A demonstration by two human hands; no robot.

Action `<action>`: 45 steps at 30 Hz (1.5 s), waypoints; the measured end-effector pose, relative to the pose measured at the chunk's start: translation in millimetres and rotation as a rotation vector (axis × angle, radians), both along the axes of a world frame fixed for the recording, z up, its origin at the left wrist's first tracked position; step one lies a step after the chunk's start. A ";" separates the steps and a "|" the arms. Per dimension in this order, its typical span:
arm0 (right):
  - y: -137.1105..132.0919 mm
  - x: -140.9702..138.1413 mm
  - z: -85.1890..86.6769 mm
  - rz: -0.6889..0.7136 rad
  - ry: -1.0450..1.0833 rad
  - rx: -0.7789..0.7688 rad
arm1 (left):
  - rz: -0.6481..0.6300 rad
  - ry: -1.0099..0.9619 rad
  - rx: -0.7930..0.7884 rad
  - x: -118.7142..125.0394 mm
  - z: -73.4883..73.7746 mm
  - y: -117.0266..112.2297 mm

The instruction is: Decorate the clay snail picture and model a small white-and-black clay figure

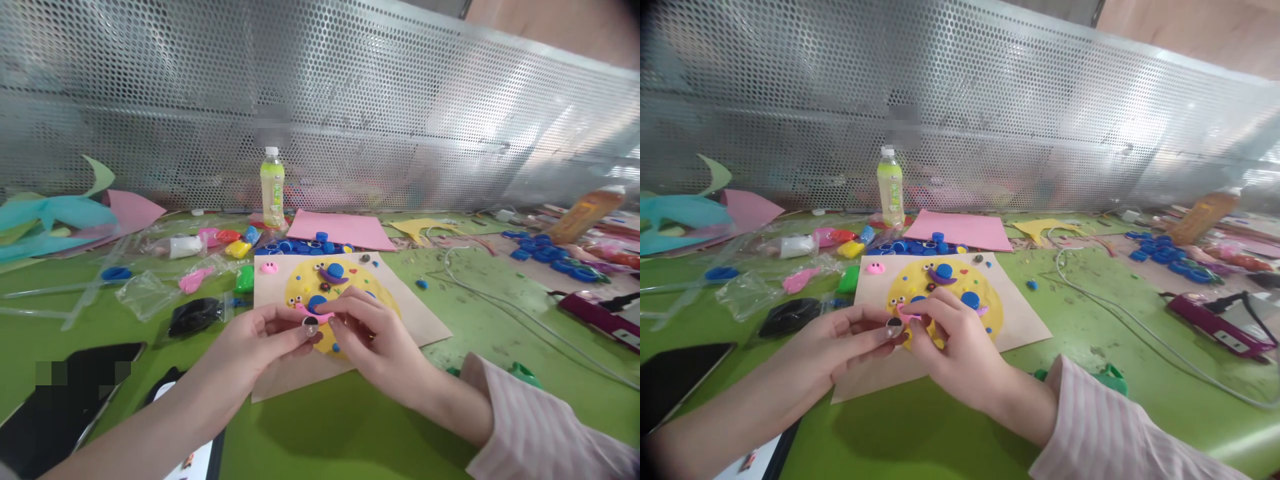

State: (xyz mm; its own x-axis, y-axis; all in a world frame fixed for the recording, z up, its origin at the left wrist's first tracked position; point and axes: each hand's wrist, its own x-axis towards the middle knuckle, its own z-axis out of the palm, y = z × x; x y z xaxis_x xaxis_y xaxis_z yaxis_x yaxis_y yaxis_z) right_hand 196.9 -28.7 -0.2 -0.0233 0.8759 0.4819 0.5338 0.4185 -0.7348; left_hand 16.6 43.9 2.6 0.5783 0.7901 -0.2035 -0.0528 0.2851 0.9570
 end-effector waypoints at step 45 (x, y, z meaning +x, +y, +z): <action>4.8 -5.4 5.3 0.104 0.432 -0.399 | -0.041 0.047 -0.022 -0.9 11.7 -7.8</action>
